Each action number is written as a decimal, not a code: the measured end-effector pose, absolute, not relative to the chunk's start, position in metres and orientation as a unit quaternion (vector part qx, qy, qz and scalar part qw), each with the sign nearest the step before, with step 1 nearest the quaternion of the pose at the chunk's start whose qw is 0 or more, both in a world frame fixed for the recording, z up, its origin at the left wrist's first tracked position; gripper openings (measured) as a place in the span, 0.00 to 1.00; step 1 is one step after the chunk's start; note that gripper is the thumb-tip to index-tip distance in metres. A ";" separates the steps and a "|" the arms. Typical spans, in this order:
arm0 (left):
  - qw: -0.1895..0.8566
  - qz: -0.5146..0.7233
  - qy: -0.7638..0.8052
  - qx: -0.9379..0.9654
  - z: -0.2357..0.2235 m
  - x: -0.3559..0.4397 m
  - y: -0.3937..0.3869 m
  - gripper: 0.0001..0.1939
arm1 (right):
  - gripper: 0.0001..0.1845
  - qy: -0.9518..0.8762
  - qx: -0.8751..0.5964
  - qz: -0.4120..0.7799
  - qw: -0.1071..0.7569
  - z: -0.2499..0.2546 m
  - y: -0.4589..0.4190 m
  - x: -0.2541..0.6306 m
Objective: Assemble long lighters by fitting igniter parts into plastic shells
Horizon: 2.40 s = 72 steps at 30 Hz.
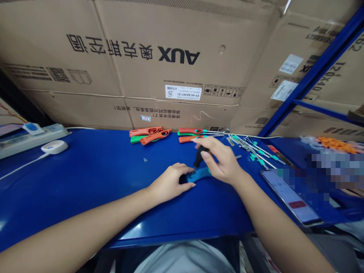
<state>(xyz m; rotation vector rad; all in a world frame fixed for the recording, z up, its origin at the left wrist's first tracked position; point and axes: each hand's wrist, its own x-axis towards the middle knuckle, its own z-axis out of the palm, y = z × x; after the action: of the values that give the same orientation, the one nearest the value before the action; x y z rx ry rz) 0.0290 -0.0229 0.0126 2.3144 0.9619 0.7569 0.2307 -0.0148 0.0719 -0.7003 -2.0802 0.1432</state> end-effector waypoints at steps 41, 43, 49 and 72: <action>0.244 0.272 0.366 0.856 0.011 0.030 -0.023 0.18 | 0.17 -0.825 -0.304 0.094 0.467 0.070 -0.017 0.225; 0.242 0.275 0.366 0.856 0.011 0.030 -0.023 0.18 | 0.19 -0.831 -0.306 0.076 0.458 0.071 -0.017 0.226; 0.247 0.271 0.372 0.853 0.011 0.031 -0.024 0.17 | 0.17 -0.832 -0.267 0.201 0.444 0.074 -0.019 0.225; 0.244 0.274 0.389 0.845 0.014 0.035 -0.026 0.14 | 0.14 -0.817 -0.312 0.106 0.473 0.077 -0.023 0.223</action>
<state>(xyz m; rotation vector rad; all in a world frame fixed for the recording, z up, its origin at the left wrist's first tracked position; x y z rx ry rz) 0.0348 -0.0260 0.0138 2.3093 1.0616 0.7471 0.2229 -0.0232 0.0766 -0.7633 -2.0002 0.2597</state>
